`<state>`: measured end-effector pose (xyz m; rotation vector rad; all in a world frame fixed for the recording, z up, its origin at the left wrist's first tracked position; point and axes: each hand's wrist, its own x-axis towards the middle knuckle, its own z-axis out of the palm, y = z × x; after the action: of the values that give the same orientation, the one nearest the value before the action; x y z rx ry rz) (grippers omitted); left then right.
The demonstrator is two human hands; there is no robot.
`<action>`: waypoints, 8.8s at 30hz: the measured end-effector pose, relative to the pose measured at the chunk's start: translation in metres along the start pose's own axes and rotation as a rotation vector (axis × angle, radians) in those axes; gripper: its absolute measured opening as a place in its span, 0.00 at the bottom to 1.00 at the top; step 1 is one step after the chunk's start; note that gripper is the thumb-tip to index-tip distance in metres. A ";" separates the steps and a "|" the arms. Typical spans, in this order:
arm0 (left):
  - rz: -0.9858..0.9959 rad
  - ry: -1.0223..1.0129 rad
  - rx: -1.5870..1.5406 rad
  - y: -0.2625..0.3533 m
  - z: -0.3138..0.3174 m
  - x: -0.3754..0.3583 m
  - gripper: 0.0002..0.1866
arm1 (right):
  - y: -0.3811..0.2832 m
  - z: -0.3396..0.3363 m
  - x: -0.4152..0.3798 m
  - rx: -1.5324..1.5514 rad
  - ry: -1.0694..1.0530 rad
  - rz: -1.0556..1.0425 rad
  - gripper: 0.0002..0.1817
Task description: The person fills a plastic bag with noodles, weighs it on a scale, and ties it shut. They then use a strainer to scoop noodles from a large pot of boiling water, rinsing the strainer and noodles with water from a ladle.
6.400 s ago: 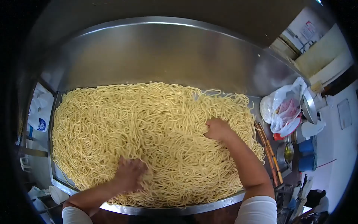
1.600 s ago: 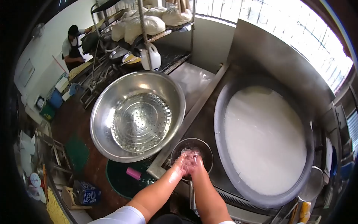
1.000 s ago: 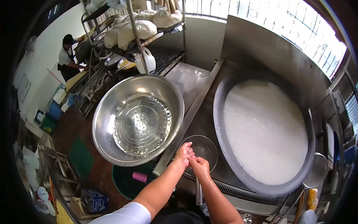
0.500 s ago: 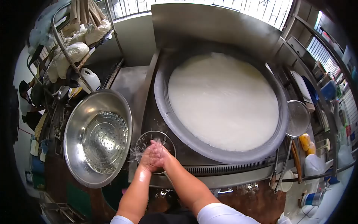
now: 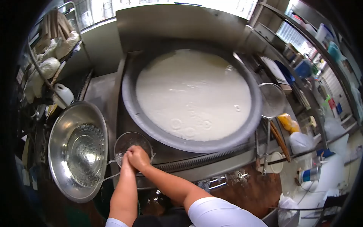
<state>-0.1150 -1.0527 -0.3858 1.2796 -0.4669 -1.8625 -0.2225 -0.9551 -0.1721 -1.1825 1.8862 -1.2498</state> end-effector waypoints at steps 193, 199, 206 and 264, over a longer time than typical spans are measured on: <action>-0.549 0.255 0.740 -0.098 -0.254 -0.361 0.18 | 0.035 -0.295 -0.248 -0.307 -0.126 0.003 0.24; -0.555 0.244 0.743 -0.092 -0.253 -0.362 0.16 | 0.033 -0.298 -0.243 -0.273 -0.140 0.085 0.25; -0.574 0.259 0.707 -0.106 -0.277 -0.353 0.16 | 0.016 -0.300 -0.233 0.239 -0.277 0.463 0.23; -0.531 0.264 0.872 -0.112 -0.279 -0.365 0.18 | 0.023 -0.315 -0.206 0.426 -0.371 0.559 0.24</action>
<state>0.1472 -0.6598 -0.3603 2.3833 -0.9178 -1.9131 -0.4005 -0.6383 -0.0703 -0.5545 1.4358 -0.9672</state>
